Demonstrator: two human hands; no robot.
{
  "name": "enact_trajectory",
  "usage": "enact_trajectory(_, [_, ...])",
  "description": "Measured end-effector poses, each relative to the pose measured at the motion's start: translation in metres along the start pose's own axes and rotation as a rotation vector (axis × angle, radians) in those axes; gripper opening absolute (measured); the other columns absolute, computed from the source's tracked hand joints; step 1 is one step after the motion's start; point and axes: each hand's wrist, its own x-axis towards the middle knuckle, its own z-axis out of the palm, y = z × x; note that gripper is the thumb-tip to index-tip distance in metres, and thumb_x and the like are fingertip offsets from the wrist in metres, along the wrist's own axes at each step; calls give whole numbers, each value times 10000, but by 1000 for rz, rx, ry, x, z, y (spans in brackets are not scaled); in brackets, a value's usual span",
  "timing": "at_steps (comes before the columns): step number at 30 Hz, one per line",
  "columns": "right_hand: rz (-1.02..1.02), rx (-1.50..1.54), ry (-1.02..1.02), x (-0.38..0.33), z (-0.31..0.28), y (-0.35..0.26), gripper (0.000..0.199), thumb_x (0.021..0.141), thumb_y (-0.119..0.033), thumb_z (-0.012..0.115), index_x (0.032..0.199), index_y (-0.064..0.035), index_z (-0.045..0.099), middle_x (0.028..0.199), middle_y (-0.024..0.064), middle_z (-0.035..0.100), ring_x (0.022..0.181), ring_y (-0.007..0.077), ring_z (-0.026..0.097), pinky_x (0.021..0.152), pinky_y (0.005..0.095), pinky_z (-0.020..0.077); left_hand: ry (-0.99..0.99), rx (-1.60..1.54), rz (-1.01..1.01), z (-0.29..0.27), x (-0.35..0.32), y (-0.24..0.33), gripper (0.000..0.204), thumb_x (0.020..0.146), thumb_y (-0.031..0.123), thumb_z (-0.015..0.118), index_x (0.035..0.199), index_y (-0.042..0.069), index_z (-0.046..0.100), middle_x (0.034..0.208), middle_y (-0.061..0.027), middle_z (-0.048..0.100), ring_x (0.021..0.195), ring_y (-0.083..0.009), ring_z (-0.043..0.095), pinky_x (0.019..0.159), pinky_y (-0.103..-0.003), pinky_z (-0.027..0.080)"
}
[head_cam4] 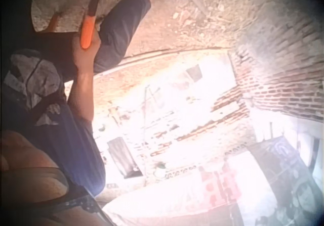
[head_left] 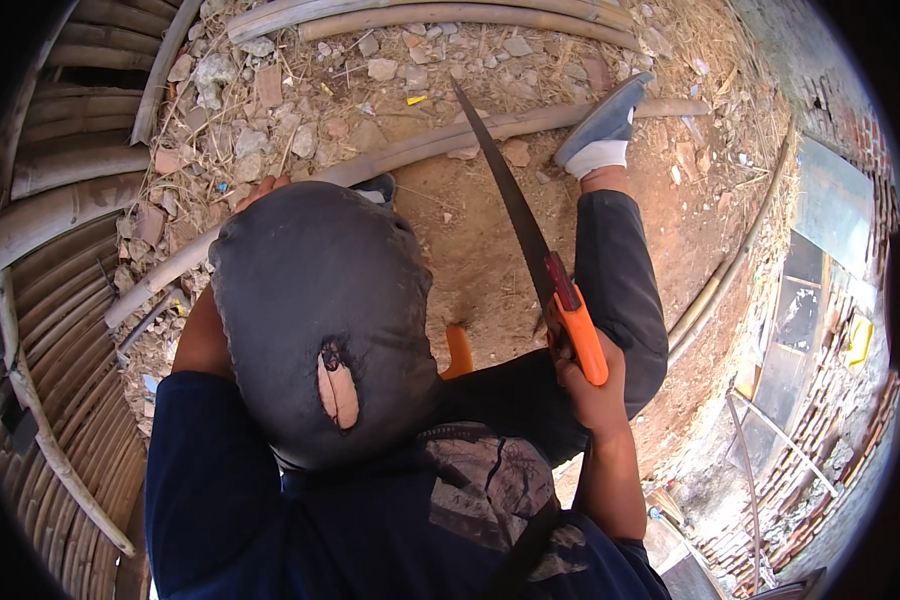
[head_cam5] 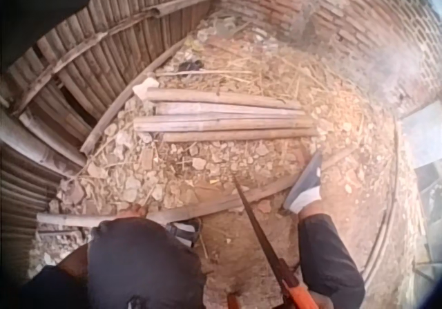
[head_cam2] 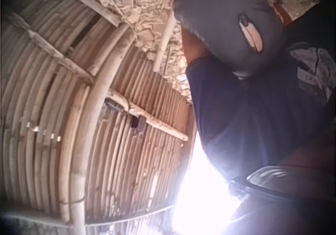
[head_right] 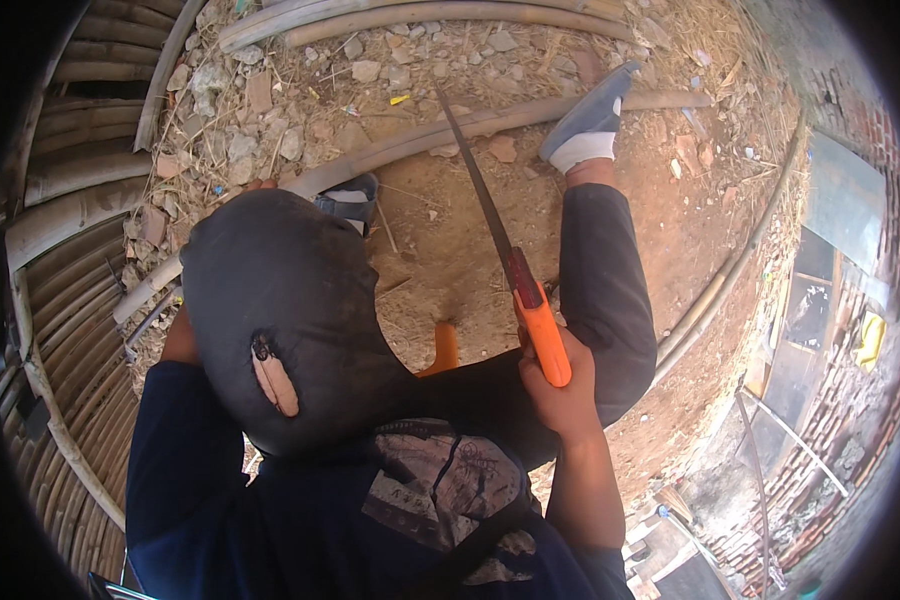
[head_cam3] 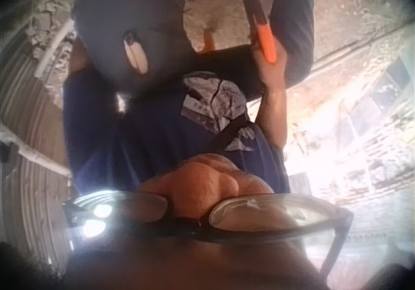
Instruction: The person saws a bamboo pole with a hand saw while holding the pole steady by hand.
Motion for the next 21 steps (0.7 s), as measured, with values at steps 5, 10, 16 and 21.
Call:
enact_trajectory(5, [15, -33, -23, -22, -7, -1, 116, 808, 51, 581, 897, -20, 564, 862, 33, 587, 792, 103, 546, 739, 249, 451, 3, 39, -114, -2, -1, 9, 408, 886, 377, 649, 1207, 132, 592, 1211, -112, 623, 1213, -320, 641, 958, -510, 523])
enact_trajectory(10, [105, 61, -27, 10, 3, -11, 93, 820, 39, 569, 897, -13, 573, 836, 31, 576, 759, 95, 534, 714, 241, 442, -130, 13, -141, -4, 6, 8, 415, 886, 381, 652, 1211, 133, 581, 1220, -111, 616, 1226, -319, 633, 963, -508, 523])
enact_trajectory(16, [-16, -54, -3, 4, 4, 2, 110, 795, 45, 554, 892, -6, 568, 813, 11, 578, 686, 76, 520, 642, 221, 429, -158, -14, -129, -24, 7, 15, 411, 890, 365, 651, 1213, 121, 576, 1232, -109, 608, 1232, -313, 620, 971, -506, 528])
enact_trajectory(21, [84, 87, 7, 2, -9, -2, 107, 779, 43, 560, 859, -28, 551, 774, 14, 572, 605, 83, 523, 561, 226, 427, -131, 26, -140, -4, 9, 10, 387, 915, 359, 629, 1215, 120, 577, 1239, -105, 604, 1236, -303, 617, 970, -489, 535])
